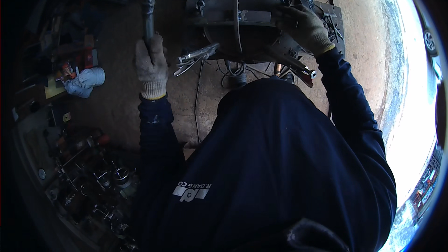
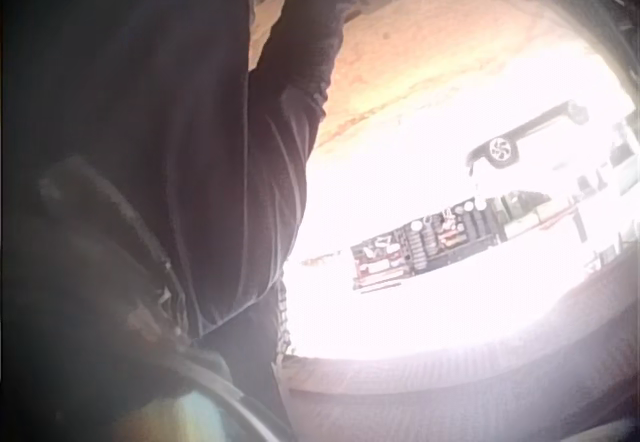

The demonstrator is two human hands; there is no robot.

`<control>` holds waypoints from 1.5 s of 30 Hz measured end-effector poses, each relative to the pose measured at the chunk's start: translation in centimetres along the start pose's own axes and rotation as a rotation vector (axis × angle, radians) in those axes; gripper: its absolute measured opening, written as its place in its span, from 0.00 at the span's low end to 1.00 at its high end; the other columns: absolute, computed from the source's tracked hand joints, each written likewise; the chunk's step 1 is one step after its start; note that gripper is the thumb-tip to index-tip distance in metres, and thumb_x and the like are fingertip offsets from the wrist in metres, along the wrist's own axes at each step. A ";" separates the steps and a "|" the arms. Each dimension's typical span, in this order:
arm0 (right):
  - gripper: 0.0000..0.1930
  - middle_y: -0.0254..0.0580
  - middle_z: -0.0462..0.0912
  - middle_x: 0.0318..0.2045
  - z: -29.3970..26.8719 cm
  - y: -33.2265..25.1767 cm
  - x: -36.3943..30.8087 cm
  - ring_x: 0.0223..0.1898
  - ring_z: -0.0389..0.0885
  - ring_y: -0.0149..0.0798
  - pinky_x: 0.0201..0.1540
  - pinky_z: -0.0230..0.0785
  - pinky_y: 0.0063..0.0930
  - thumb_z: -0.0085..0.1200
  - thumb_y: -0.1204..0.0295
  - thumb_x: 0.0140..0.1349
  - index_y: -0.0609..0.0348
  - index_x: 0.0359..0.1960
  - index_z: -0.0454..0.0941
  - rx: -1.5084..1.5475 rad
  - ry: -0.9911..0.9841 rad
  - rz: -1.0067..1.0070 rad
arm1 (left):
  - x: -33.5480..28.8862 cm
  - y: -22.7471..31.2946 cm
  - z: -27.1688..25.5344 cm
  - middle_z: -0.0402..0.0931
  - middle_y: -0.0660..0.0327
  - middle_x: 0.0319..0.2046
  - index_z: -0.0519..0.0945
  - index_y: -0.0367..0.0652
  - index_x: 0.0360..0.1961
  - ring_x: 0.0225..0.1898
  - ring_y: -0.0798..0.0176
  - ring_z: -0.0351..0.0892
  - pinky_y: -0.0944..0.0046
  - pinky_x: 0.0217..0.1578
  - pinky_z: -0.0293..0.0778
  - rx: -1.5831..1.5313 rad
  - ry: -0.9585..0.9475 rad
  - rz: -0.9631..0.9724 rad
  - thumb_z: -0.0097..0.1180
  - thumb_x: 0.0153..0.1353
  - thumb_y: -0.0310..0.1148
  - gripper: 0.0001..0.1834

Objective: The person assembles a metal structure by aligning metal pieces, securing them with locking pliers, and using a hammer to tap components into place. The person then uses a wrench to tighten a bolt on the assembly.

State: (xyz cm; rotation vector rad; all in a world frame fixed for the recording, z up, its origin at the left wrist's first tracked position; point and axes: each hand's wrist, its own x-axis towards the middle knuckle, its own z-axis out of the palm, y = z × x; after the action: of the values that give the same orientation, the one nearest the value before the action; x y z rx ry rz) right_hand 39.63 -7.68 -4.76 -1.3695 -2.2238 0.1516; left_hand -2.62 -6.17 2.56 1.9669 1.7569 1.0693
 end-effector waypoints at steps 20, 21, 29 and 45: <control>0.17 0.40 0.83 0.40 -14.8 -10.2 7.6 0.38 0.83 0.33 0.41 0.78 0.26 0.52 0.64 0.74 0.61 0.57 0.75 0.931 0.429 0.142 | 12.6 5.8 0.9 0.84 0.52 0.44 0.79 0.39 0.53 0.45 0.53 0.85 0.58 0.44 0.81 -0.179 -0.289 0.854 0.57 0.71 0.45 0.20; 0.18 0.40 0.83 0.40 -15.3 -8.8 5.4 0.38 0.83 0.32 0.40 0.78 0.26 0.54 0.64 0.73 0.60 0.59 0.75 0.747 0.406 0.097 | 11.9 4.2 1.4 0.83 0.50 0.46 0.79 0.40 0.53 0.48 0.50 0.85 0.55 0.45 0.82 -0.119 -0.240 0.749 0.57 0.71 0.44 0.20; 0.26 0.31 0.75 0.26 -9.6 -8.7 -4.7 0.22 0.74 0.24 0.24 0.68 0.20 0.44 0.50 0.76 0.63 0.53 0.78 0.683 0.172 0.892 | 3.6 -4.7 11.5 0.83 0.48 0.42 0.79 0.43 0.53 0.46 0.46 0.85 0.52 0.43 0.81 0.040 -0.248 0.387 0.63 0.64 0.56 0.28; 0.27 0.33 0.79 0.26 -9.3 -7.6 -3.2 0.27 0.79 0.26 0.31 0.73 0.23 0.48 0.47 0.73 0.62 0.53 0.77 0.741 0.240 0.367 | 3.1 -4.8 11.6 0.82 0.49 0.42 0.78 0.43 0.54 0.42 0.47 0.86 0.51 0.42 0.81 -0.091 -0.321 0.253 0.56 0.65 0.63 0.33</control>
State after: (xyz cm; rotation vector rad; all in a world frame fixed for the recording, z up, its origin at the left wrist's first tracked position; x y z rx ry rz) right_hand 39.19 -15.67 4.71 -1.2529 -1.4631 0.8042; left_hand 1.81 0.66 -7.43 2.2007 1.2986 0.8288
